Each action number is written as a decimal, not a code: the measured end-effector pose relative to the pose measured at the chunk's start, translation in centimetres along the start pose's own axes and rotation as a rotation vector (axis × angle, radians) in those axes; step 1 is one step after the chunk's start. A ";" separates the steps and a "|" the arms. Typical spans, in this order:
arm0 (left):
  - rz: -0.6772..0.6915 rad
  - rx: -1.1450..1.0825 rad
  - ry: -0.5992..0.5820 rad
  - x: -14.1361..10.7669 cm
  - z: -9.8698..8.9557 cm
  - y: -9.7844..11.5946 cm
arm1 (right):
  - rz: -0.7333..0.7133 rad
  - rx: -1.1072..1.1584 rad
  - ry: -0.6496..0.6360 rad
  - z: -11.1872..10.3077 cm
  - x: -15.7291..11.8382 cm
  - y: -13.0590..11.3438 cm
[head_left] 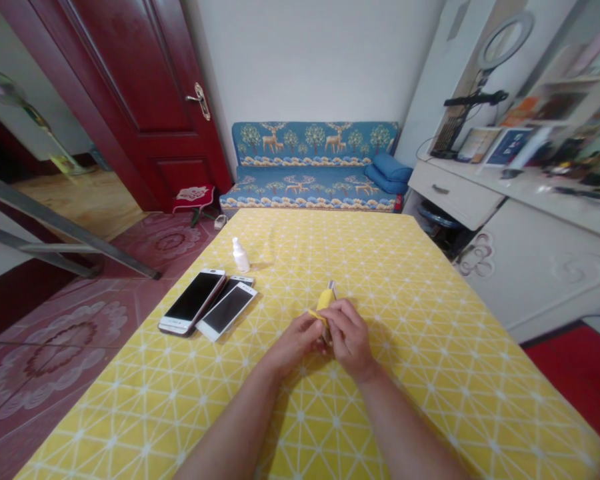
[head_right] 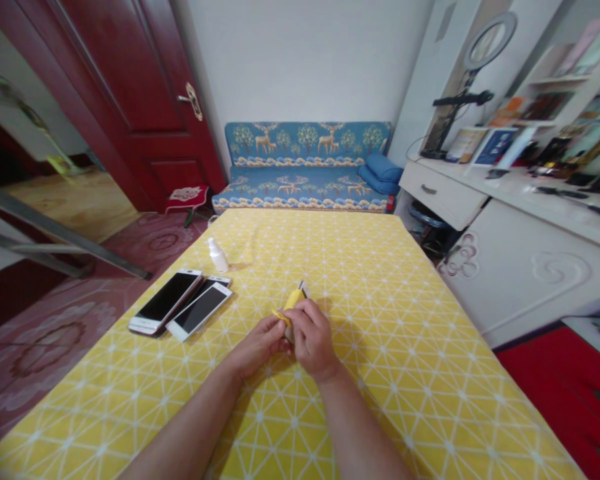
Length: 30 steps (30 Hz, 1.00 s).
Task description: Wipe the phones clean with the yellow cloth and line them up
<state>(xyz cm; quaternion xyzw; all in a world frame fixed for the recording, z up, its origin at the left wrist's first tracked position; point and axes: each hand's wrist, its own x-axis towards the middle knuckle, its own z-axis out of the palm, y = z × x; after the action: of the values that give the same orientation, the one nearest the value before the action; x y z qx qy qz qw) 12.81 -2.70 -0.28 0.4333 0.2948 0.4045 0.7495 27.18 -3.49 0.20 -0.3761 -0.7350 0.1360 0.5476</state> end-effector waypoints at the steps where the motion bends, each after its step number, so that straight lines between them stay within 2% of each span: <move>1: 0.002 0.022 -0.022 -0.2 0.2 0.4 | 0.011 -0.029 0.032 -0.1 0.1 0.1; 6: 0.028 0.112 -0.163 -1.0 1.3 2.3 | 0.138 -0.133 0.273 -1.0 0.7 1.0; 9: 0.010 0.018 -0.187 -1.2 1.6 2.3 | 0.202 -0.148 0.342 -1.2 0.9 1.5; 13: -0.029 -0.166 -0.165 -0.9 1.3 1.2 | 0.222 -0.168 0.281 -0.3 0.5 1.4; 16: -0.050 -0.268 -0.034 -0.4 0.6 0.4 | 0.181 -0.126 0.163 1.0 -0.1 0.7; 19: 0.022 -0.358 0.091 0.3 -0.1 0.0 | 0.115 -0.068 0.058 2.1 -0.6 -0.5; 22: 0.136 -0.414 0.125 0.8 -0.5 -0.1 | 0.045 -0.063 -0.008 2.6 -0.9 -1.3; 25: 0.154 -0.468 0.125 0.8 -0.6 0.3 | 0.017 -0.138 -0.001 2.3 -0.9 -1.0; 30: 0.099 -0.446 0.062 0.4 -0.3 0.9 | 0.174 -0.158 0.102 1.2 -0.7 1.0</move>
<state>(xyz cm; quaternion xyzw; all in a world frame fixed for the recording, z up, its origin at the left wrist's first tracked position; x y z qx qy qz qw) 12.45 -1.95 0.39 0.2580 0.1993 0.5094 0.7964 26.62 -3.03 -1.33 -0.4867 -0.6792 0.1053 0.5392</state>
